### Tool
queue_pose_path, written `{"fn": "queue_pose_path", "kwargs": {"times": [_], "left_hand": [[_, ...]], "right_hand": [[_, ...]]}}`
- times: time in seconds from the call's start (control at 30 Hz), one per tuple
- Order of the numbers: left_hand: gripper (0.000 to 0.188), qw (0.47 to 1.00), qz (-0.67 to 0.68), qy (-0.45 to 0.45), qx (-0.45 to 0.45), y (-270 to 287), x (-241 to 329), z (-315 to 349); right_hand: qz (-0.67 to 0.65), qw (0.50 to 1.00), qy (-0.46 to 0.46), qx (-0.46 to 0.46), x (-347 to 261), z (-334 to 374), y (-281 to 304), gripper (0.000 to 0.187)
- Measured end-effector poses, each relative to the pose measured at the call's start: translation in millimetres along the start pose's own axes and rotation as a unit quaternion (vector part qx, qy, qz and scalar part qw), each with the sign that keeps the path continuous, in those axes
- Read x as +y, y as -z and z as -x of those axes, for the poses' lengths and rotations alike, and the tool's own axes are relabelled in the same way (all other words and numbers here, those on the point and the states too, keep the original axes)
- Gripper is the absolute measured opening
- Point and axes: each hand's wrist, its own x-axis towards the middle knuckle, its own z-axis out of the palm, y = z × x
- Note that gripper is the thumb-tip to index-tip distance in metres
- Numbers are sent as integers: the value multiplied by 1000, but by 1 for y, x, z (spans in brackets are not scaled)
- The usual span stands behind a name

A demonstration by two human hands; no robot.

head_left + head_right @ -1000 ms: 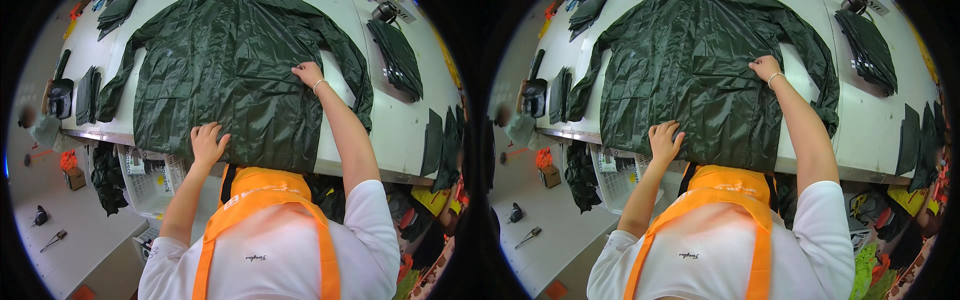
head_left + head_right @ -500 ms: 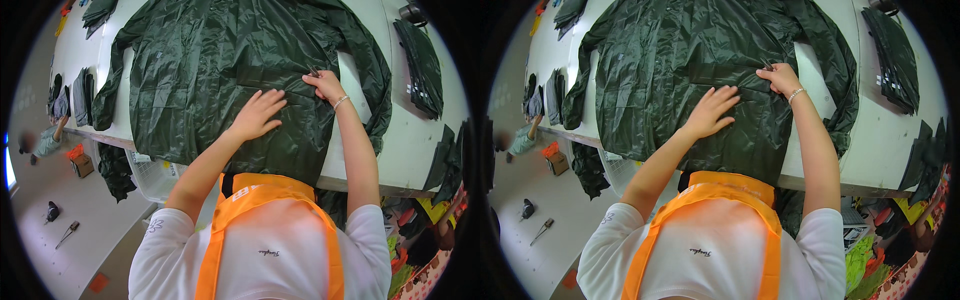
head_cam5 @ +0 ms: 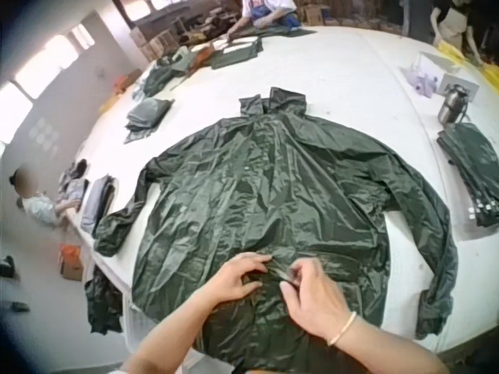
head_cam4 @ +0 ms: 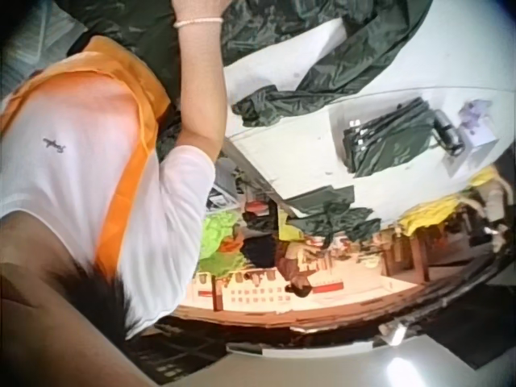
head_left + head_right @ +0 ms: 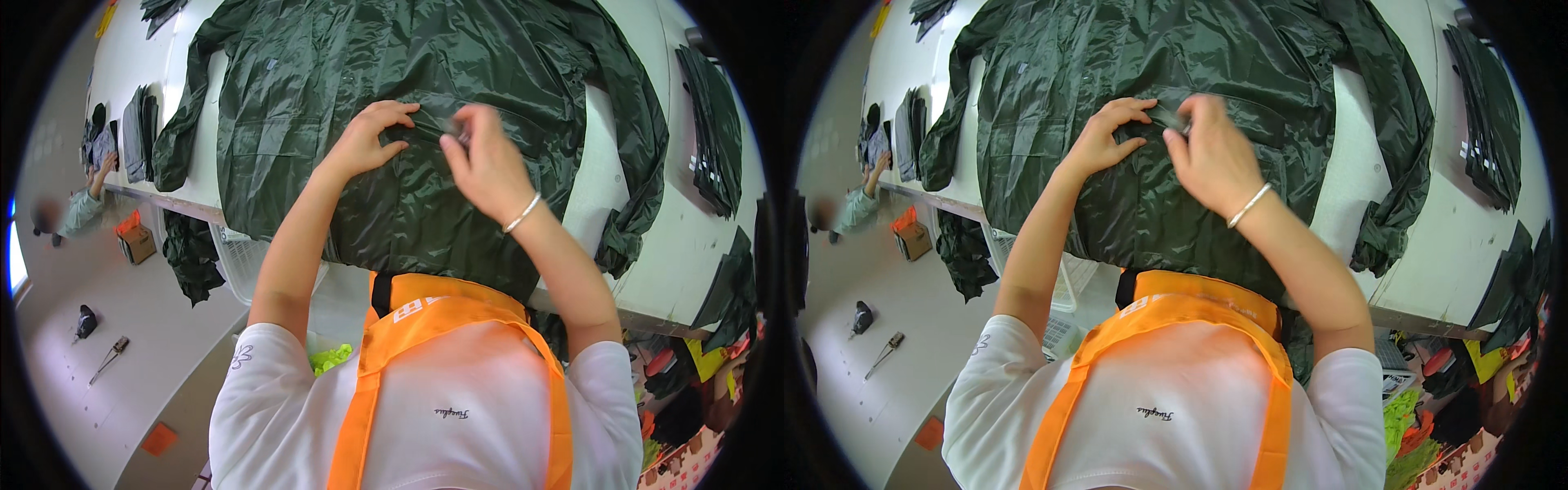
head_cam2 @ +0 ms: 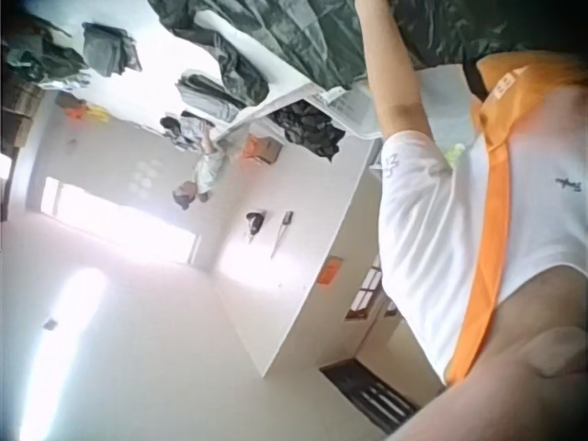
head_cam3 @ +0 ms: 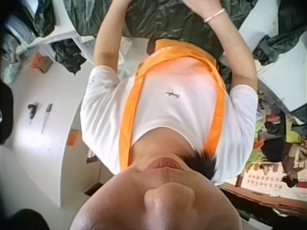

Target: The person folds a dark green jacket on a white table, aligning the sleeves and smoothing the fabric. They then unfold the jacket, spread it flat, and use a small blade to cut a tag or thread near the collar before refolding the garment.

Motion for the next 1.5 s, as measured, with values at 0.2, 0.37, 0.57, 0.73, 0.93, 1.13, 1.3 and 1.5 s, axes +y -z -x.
{"fn": "queue_pose_path", "kwargs": {"times": [0.2,0.37,0.57,0.73,0.93,1.13,1.3,1.5], "left_hand": [[17,996,-70,-57,5,1,-5,1],[9,992,-112,-55,-2,-3,0,0],[5,998,-52,-10,-29,-1,-8,1],[4,998,-36,-8,-51,3,-7,-2],[4,998,-55,2,-21,3,-5,3],[13,979,-93,108,-143,23,30,70],[23,982,-48,145,-109,23,50,89],[20,967,-133,181,121,-10,17,17]], "right_hand": [[92,994,17,-56,15,1,-44,24],[159,985,27,-59,22,-5,-48,23],[147,987,40,-60,22,-11,-52,21],[169,981,54,-80,18,-20,-52,18],[156,981,32,-107,15,-28,-50,16],[-30,996,-73,-32,46,-43,-33,23],[-88,989,-114,-18,50,-50,-25,25],[-84,994,-20,-62,11,-22,-17,20]]}}
